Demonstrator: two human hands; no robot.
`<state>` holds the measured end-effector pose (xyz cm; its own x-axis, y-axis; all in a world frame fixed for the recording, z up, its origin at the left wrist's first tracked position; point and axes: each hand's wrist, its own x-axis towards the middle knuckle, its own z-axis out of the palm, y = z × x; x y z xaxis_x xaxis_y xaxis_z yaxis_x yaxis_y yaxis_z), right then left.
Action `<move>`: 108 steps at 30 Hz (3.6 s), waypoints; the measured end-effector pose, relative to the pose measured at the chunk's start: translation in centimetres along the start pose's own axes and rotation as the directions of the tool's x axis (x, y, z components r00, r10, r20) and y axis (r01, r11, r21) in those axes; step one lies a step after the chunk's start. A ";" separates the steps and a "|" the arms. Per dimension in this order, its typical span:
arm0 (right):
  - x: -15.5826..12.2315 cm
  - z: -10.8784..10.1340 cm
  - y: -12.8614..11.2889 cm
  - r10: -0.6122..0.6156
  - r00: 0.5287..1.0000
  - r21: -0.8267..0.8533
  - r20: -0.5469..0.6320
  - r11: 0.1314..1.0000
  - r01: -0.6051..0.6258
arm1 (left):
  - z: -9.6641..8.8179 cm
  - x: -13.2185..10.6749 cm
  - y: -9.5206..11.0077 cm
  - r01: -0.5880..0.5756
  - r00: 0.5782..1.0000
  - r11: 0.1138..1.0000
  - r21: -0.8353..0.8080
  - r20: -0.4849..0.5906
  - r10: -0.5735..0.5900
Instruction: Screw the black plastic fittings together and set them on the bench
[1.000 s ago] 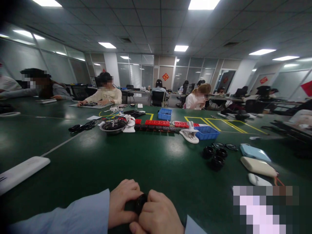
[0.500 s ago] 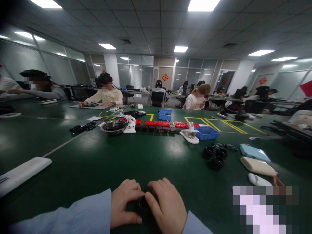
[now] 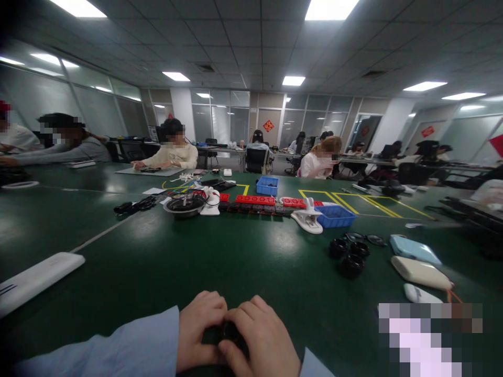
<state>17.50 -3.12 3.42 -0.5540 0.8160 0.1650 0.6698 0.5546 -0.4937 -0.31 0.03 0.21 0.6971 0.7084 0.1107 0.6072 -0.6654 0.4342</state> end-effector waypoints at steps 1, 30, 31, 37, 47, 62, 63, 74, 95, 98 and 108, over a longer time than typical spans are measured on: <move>0.0 0.0 0.0 0.005 1.000 0.003 0.003 1.000 -0.005 | 0.0 0.0 0.0 0.001 1.000 1.000 -0.001 -0.003 -0.001; 0.0 -0.3 -0.5 0.077 0.995 -0.011 0.064 0.997 -0.076 | 0.1 0.0 0.0 0.017 1.000 1.000 0.015 -0.002 -0.017; 0.0 -0.3 -0.5 0.078 0.995 -0.009 0.056 0.997 -0.077 | 0.1 0.0 -0.1 0.017 1.000 1.000 0.002 0.003 -0.017; -0.1 -0.4 -0.4 0.055 0.998 0.011 0.027 0.998 -0.056 | 0.5 0.1 -0.5 0.003 0.999 1.000 -0.021 -0.036 -0.003; -0.4 -0.1 0.0 0.001 0.997 0.060 -0.075 0.998 0.003 | 0.4 0.1 -0.4 0.002 1.000 1.000 -0.018 -0.025 -0.003; -0.4 0.1 0.0 -0.013 0.999 0.084 -0.036 0.996 0.016 | 0.9 0.1 -0.7 -0.014 0.999 0.999 -0.029 -0.049 0.013; -0.4 0.1 0.0 -0.015 0.999 0.090 -0.036 0.996 0.018 | 0.9 0.1 -0.7 -0.013 0.999 1.000 -0.027 -0.052 0.012; -0.3 0.4 -0.1 0.004 0.996 0.130 -0.086 0.991 0.007 | 0.6 0.0 -0.6 -0.017 0.998 0.994 -0.110 -0.055 0.011; -1.4 0.6 0.0 -0.026 0.793 0.021 -0.608 0.999 0.050 | 0.8 -0.6 -0.6 0.003 0.923 0.831 -0.556 -0.318 -0.216; -1.4 0.9 0.0 -0.053 0.803 -0.049 -0.594 0.998 0.029 | 0.7 -0.6 -0.7 0.016 0.934 0.776 -0.631 -0.268 -0.237; -1.1 0.9 0.4 0.019 0.932 0.059 -0.362 0.998 0.003 | 0.3 -0.5 -0.1 0.171 0.905 0.887 -0.430 -0.287 -0.314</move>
<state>17.97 -3.90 2.29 -0.3248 0.8299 0.4536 0.6379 0.5463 -0.5428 -0.53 -0.33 -0.16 0.3311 0.9175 0.2203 0.4937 -0.3674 0.7882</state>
